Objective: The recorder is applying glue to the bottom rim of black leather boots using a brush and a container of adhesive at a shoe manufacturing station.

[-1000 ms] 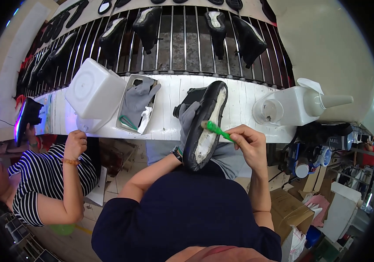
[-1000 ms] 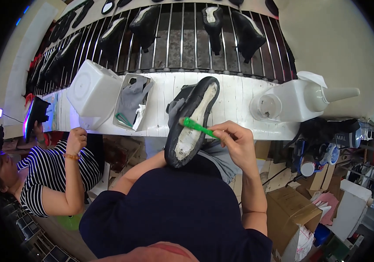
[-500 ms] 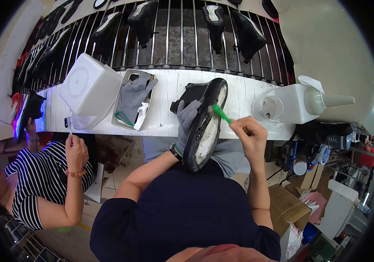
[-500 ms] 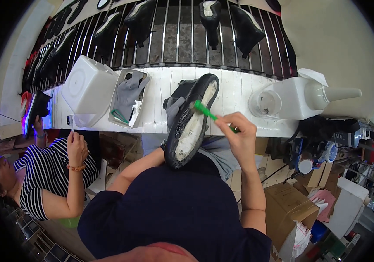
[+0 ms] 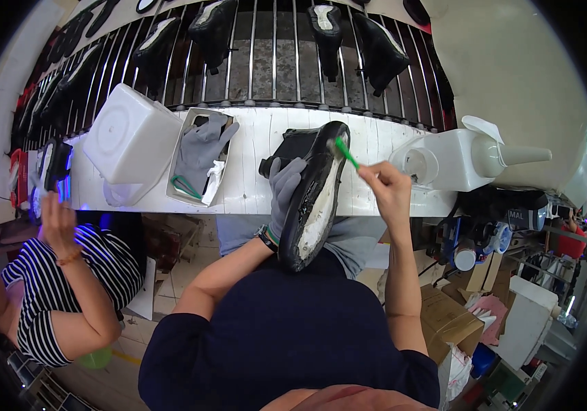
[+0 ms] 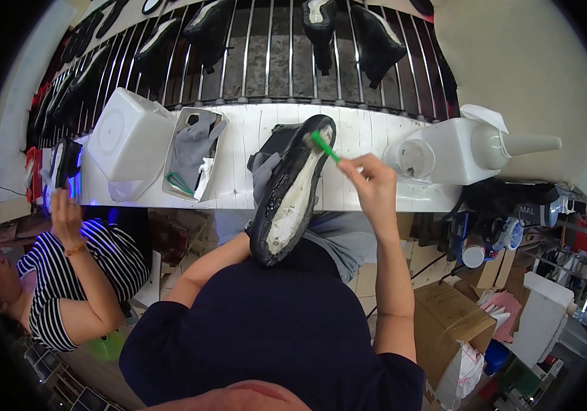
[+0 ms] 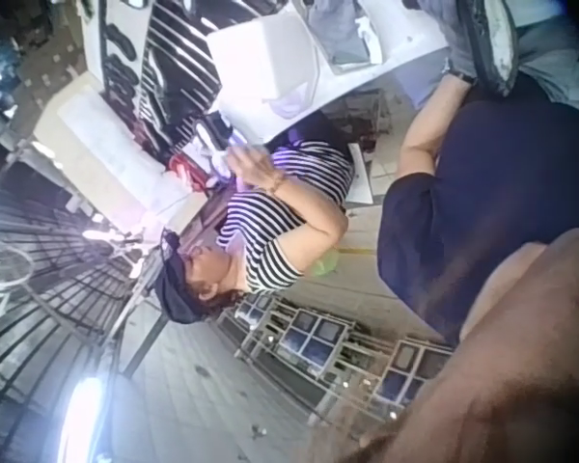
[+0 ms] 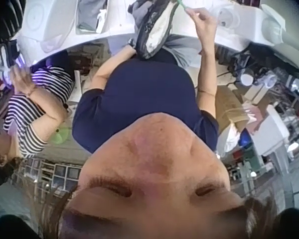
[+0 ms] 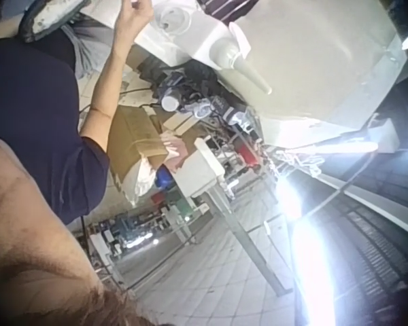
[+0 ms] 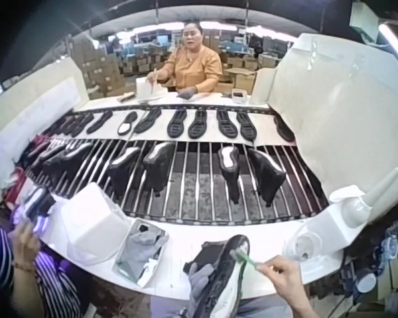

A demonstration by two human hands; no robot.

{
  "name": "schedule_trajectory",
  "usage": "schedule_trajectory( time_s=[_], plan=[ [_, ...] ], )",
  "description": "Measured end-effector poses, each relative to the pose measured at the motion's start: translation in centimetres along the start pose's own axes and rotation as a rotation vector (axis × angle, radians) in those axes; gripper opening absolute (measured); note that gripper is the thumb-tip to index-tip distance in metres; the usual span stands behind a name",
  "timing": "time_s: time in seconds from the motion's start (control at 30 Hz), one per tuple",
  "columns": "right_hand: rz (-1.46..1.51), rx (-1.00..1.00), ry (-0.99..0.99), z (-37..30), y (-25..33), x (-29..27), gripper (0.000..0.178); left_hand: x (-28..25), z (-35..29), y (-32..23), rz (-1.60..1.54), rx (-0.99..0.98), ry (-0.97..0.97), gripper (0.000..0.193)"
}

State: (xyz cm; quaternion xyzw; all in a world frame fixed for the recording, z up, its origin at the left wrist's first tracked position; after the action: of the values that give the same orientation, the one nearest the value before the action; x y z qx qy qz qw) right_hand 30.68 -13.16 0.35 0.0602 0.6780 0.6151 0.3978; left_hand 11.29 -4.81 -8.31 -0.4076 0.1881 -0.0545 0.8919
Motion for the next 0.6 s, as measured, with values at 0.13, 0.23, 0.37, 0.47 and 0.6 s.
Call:
schedule_trajectory(
  time_s=[0.13, 0.23, 0.37, 0.47, 0.6],
  plan=[
    [-0.204, 0.075, -0.121, 3.2, -2.5, -0.9, 0.015, -1.3, 2.1, -3.0, -0.004, 0.096, -0.091, 0.077],
    [-0.146, 0.019, -0.066, 2.4, -0.9, -1.0, 0.015, -1.6, 2.6, -3.2, 0.0, 0.098, -0.087, 0.077],
    [0.209, -0.098, 0.177, -1.5, 2.4, 0.1, 0.014, -1.3, 2.1, -2.1, 0.014, 0.053, -0.061, 0.081],
    [0.029, -0.103, 0.092, -0.8, 1.8, -0.2, 0.017, -1.3, 1.8, -2.1, 0.019, 0.026, -0.027, 0.087],
    [-0.146, -0.039, -0.098, 3.5, -1.5, -0.5, 0.02, -1.5, 2.3, -3.1, 0.021, 0.034, -0.001, 0.094]
  ],
)
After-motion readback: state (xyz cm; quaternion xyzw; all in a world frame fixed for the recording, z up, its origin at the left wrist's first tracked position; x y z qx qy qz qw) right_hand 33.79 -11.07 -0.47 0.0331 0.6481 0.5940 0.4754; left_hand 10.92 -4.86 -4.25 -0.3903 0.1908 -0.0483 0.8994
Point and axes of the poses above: each hand's wrist, its own z-axis towards the middle knuckle, its own x-axis out of the palm, y = z × x, the point moved 7 cm from there along z, towards the middle knuckle, and after that the axes turned 7 degrees about -x, right-handed, at the moved point
